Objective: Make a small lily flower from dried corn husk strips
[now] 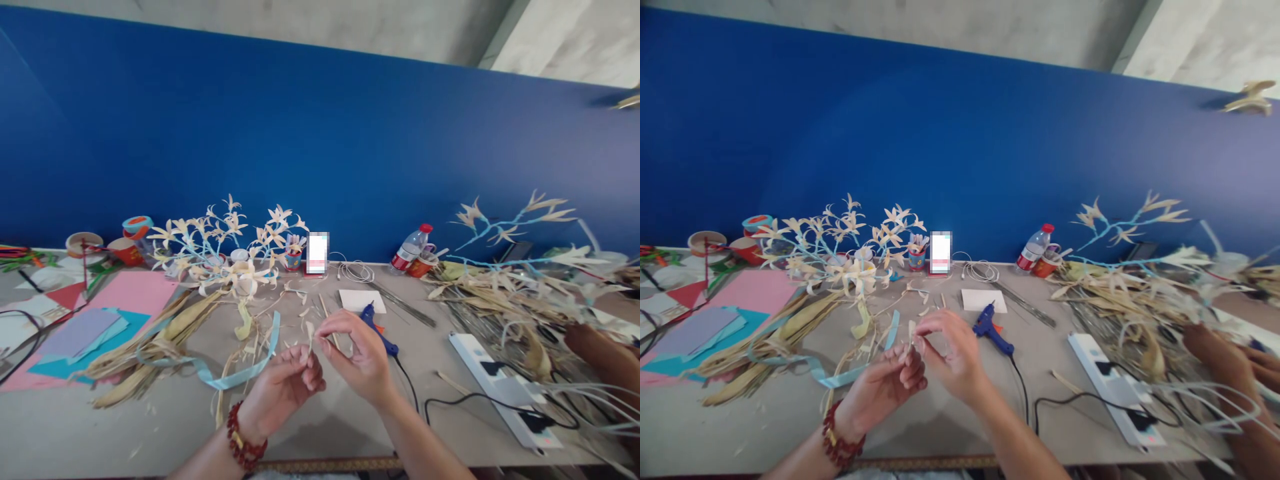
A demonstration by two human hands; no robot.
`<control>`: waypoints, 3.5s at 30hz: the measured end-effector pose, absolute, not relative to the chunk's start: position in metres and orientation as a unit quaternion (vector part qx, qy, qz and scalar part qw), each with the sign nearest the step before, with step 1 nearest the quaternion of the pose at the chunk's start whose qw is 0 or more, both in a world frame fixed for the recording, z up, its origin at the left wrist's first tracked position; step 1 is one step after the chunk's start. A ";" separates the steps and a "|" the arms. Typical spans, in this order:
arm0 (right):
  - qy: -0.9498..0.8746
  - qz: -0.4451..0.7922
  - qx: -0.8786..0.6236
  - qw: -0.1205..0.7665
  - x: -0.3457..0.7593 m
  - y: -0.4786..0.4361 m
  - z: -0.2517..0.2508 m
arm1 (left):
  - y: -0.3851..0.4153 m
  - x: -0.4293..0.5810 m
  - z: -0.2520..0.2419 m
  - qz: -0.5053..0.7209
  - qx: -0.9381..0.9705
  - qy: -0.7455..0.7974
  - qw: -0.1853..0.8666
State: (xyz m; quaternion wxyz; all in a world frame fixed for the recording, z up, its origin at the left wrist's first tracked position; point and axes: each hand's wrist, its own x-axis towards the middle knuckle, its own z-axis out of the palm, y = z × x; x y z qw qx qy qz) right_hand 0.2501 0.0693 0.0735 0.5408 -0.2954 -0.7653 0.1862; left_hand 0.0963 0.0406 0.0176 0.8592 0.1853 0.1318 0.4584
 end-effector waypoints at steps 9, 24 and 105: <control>-0.793 0.149 -0.272 0.524 0.251 0.071 0.075 | 0.039 0.096 0.018 0.460 0.187 0.134 0.858; -0.824 0.122 -0.250 0.493 0.250 0.075 0.074 | 0.040 0.094 0.018 0.455 0.193 0.137 0.858; -0.601 0.407 -0.379 0.574 0.229 0.054 0.024 | 0.038 0.095 -0.006 0.571 0.441 0.422 0.548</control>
